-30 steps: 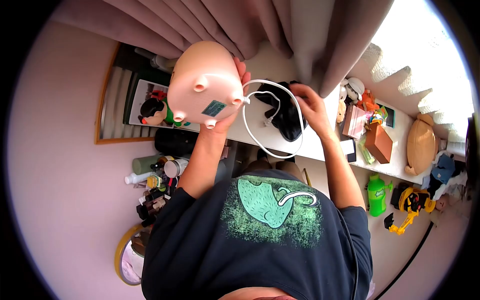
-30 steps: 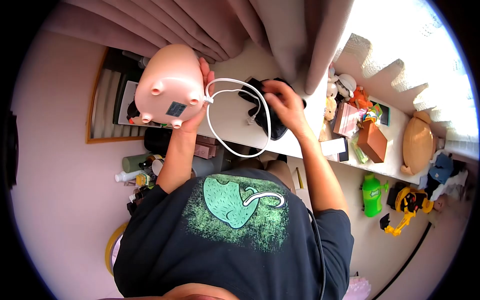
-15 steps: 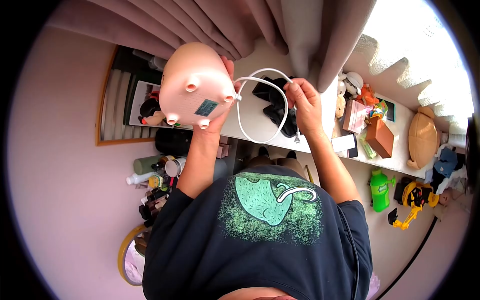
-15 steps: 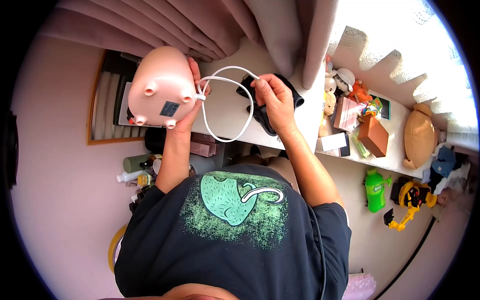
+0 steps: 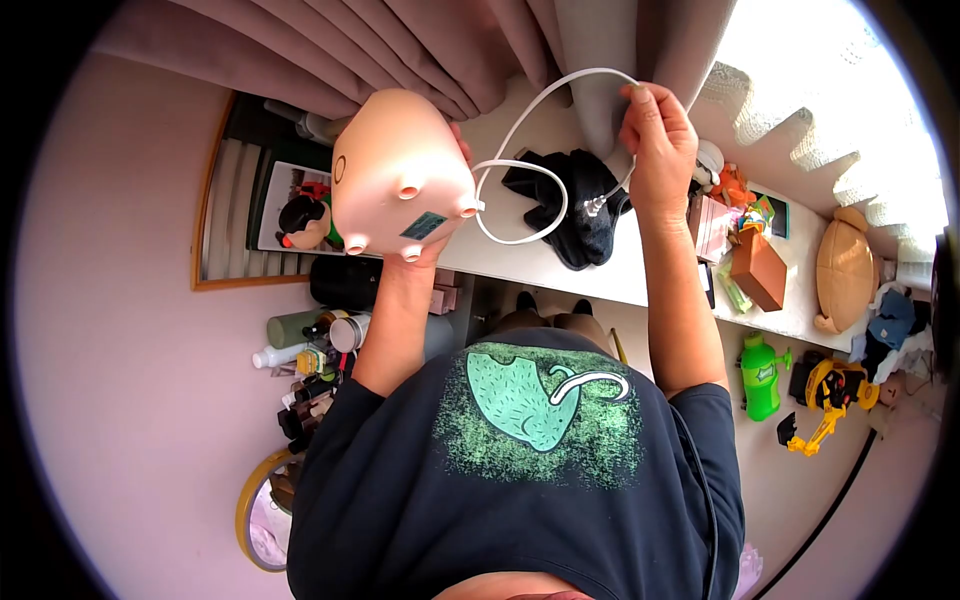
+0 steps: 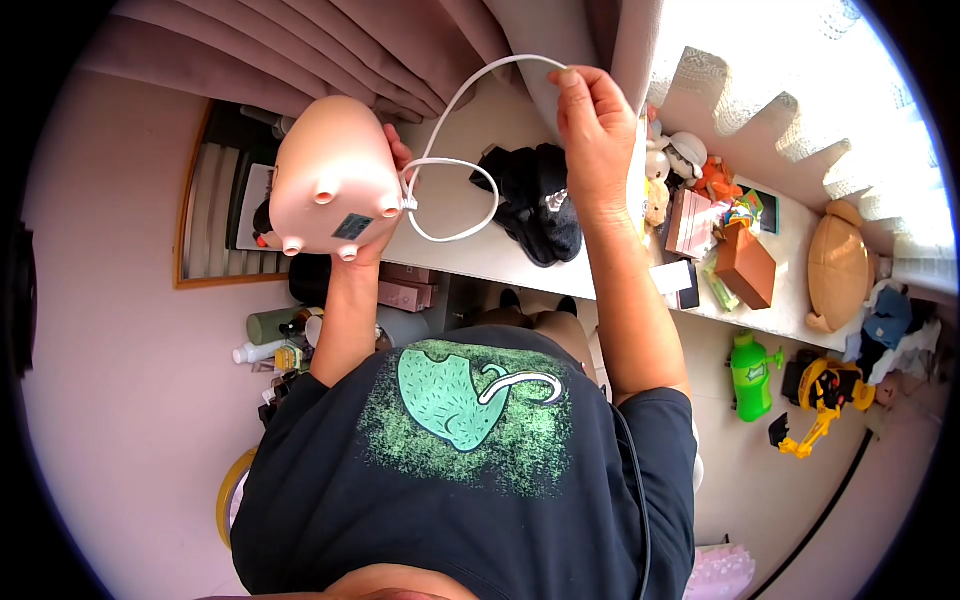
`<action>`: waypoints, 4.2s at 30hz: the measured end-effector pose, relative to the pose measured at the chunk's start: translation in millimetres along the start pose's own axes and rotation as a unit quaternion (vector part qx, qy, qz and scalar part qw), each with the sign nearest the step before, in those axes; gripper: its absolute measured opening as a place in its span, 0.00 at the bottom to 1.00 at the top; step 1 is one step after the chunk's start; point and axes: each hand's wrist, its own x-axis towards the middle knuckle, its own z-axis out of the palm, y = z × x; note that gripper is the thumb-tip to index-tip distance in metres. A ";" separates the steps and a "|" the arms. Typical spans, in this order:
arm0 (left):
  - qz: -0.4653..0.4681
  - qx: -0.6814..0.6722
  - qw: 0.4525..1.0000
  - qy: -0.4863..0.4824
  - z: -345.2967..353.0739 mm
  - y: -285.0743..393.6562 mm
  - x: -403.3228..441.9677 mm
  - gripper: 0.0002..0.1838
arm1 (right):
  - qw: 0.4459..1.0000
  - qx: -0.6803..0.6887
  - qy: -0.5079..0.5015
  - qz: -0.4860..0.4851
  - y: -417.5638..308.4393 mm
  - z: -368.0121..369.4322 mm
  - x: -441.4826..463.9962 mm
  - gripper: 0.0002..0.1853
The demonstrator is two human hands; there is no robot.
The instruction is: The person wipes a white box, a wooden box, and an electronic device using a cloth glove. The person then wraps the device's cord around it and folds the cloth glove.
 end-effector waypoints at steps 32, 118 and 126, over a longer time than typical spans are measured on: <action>0.136 0.080 0.987 -0.035 31.7 22.2 22.7 0.43 | 0.824 -0.125 -0.538 0.129 24.3 16.5 -87.7 0.13; 0.352 0.546 0.760 -0.008 16.9 -9.5 1.7 0.58 | 0.969 -0.080 -0.215 0.096 -22.6 45.6 -57.9 0.24; 0.344 0.592 0.729 -0.011 12.7 -11.8 16.3 0.57 | 0.978 0.011 -0.187 0.095 -12.9 47.1 -55.8 0.23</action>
